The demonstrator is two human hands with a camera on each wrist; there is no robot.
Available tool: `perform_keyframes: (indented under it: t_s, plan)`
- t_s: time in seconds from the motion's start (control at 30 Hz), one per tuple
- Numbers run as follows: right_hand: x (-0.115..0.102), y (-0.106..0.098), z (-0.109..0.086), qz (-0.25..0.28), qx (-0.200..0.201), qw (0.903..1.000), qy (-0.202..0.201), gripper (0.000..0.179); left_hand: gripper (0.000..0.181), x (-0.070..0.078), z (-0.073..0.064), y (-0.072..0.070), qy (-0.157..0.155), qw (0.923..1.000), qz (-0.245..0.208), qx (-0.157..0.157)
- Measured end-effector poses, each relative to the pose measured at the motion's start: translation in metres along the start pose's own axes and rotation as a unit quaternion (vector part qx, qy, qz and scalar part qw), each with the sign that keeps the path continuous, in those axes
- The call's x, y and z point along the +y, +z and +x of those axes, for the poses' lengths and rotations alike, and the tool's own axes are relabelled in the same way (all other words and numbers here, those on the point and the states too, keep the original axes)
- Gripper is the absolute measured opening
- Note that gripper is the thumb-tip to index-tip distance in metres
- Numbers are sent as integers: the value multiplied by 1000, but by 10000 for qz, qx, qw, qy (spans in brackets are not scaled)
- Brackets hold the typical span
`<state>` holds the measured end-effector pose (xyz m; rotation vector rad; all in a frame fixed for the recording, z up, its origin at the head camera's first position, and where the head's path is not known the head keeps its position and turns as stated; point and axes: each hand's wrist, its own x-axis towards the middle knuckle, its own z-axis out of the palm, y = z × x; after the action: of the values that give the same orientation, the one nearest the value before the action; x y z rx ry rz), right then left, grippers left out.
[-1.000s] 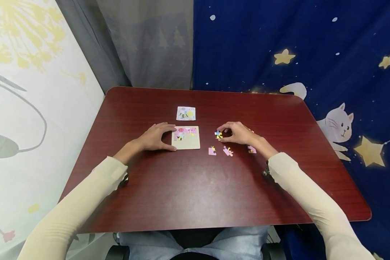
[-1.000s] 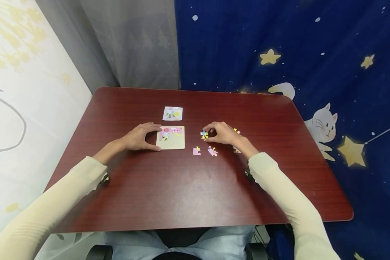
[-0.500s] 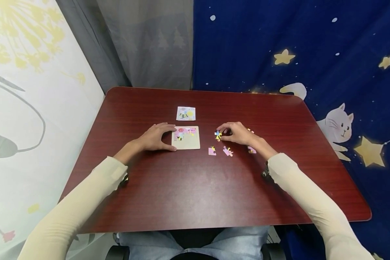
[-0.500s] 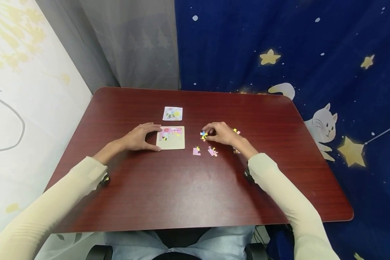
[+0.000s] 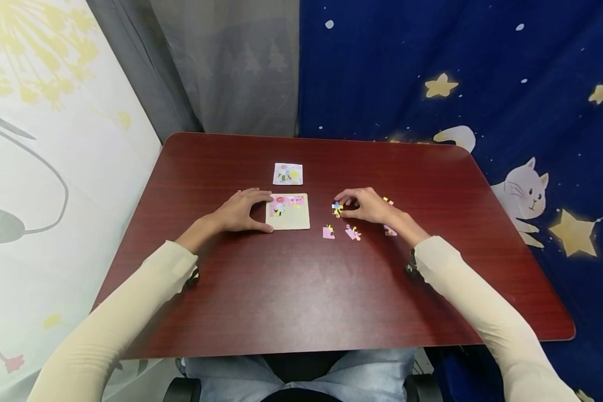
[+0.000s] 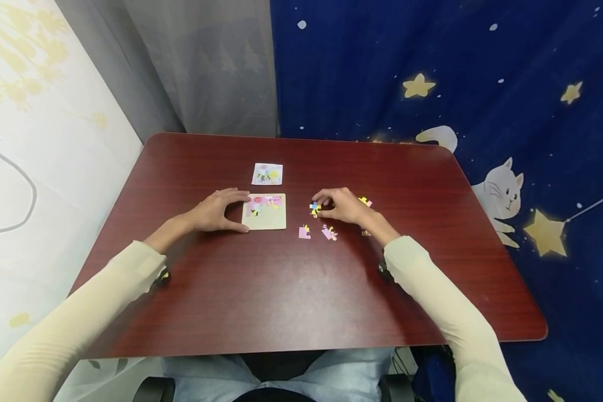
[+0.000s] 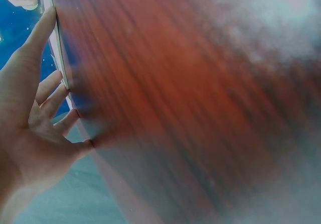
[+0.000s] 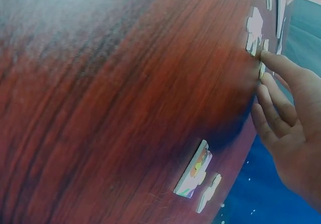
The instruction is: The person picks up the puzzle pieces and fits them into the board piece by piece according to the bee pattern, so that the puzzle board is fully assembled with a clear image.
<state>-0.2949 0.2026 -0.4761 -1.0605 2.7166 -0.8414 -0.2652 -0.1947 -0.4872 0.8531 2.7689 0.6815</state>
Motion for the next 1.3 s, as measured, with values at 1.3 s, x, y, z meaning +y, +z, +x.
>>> perform_keyframes:
  t_s: [1.3]
  plan:
    - [-38,15,50,-9,-13,9981,-611,34,91,-1,0,-1,53,10000,-31,-19]
